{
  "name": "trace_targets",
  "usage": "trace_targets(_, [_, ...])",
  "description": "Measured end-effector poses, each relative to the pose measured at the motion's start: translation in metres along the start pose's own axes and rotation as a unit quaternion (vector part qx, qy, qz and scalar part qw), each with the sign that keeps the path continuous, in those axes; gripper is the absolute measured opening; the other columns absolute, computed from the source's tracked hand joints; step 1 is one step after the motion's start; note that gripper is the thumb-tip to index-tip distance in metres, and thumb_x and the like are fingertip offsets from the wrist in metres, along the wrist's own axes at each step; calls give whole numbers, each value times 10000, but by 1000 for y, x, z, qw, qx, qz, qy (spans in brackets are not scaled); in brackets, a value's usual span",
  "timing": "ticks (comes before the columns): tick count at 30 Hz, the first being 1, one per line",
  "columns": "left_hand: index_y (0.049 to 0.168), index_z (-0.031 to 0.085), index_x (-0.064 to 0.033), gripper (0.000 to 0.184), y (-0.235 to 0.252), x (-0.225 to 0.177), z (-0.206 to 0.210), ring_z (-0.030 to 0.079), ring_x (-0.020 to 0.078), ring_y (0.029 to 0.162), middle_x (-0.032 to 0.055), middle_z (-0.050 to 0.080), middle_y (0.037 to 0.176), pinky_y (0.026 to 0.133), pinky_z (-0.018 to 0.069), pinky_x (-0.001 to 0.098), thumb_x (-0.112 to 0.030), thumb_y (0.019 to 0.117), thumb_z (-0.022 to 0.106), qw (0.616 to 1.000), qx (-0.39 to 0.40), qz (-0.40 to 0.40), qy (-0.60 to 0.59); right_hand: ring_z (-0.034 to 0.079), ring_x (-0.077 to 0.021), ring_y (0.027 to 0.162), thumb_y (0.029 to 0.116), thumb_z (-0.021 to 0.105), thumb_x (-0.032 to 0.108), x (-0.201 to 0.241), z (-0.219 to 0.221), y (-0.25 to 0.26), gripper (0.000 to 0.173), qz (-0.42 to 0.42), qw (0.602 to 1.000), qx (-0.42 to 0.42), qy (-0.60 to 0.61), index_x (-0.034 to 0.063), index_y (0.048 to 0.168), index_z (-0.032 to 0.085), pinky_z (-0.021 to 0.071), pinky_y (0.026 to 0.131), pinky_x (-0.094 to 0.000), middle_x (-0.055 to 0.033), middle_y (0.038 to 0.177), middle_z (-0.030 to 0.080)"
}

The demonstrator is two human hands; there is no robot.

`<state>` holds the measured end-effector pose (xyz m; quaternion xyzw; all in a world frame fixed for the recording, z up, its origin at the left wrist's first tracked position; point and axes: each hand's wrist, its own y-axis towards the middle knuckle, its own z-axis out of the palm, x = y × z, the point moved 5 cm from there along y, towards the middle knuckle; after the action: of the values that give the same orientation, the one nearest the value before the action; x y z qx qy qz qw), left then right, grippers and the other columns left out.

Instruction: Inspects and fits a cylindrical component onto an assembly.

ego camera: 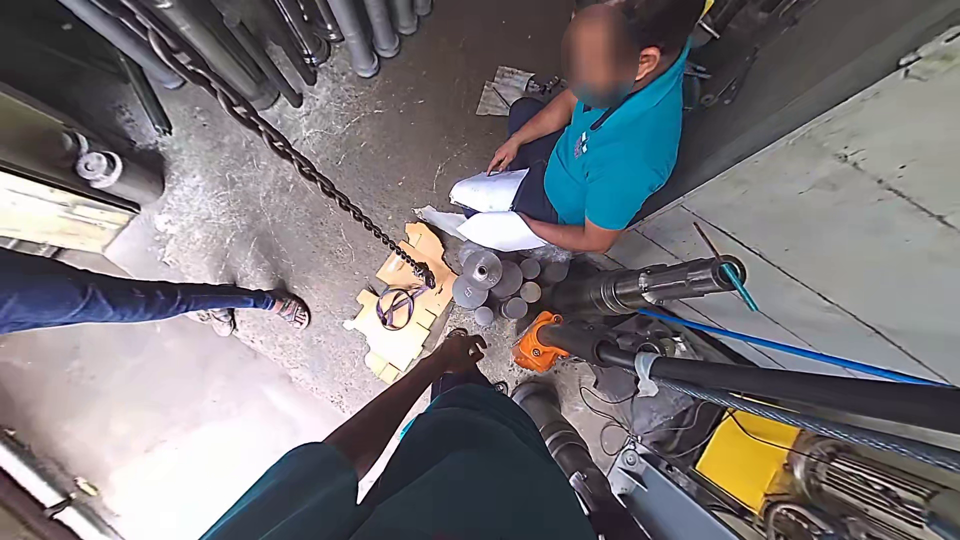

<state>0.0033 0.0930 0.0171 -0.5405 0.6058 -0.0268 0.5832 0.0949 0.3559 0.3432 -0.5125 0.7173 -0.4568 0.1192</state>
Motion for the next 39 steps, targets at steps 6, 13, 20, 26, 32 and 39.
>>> trace_targets(6, [1399,588,-89,406,-25,-116,57,676,325,1153,152,661,1329,1022,510,569,-282,1042,569,987,105,124,18,719,-108,940,1042,497,162,-81,-52,55,332,-325,902,-272,83,-7,1279,656,609,831,-296,-67,1072,750])
trace_targets(13, [1430,581,-116,425,-51,-238,66,630,208,1253,79,636,1401,1065,512,437,-278,1038,584,946,137,291,-40,726,-194,969,1033,564,266,-134,-108,85,344,-247,929,-264,84,134,1343,635,597,860,-501,-68,1099,743])
trace_targets(20, [1545,427,-85,624,-20,-309,91,596,242,1296,118,512,1529,1072,519,456,-147,974,672,940,50,334,-39,655,-297,1175,1017,603,224,-187,-124,218,380,-155,933,-250,205,37,1348,620,505,1033,-511,-190,1291,661])
trace_targets(26, [1607,184,26,804,66,-316,98,440,257,1462,194,414,1595,1206,391,421,-31,935,621,940,-104,319,-65,600,-361,1263,955,662,183,-181,-93,304,446,-145,936,-249,203,10,1364,617,435,1093,-565,-215,1332,645])
trace_targets(32, [1595,268,-7,837,141,-314,83,501,292,1406,169,502,1534,1158,430,470,-48,861,668,953,-173,247,10,643,-320,1165,823,708,112,-174,-78,337,398,-117,925,-302,198,101,1220,719,504,999,-566,-159,1229,681])
trace_targets(39, [1540,441,-86,644,204,-303,97,579,308,1327,165,598,1434,1124,449,524,-73,931,648,974,-45,212,60,710,-232,976,863,627,93,-177,-57,353,260,-104,855,-386,329,105,1084,763,544,857,-532,-86,1021,756])
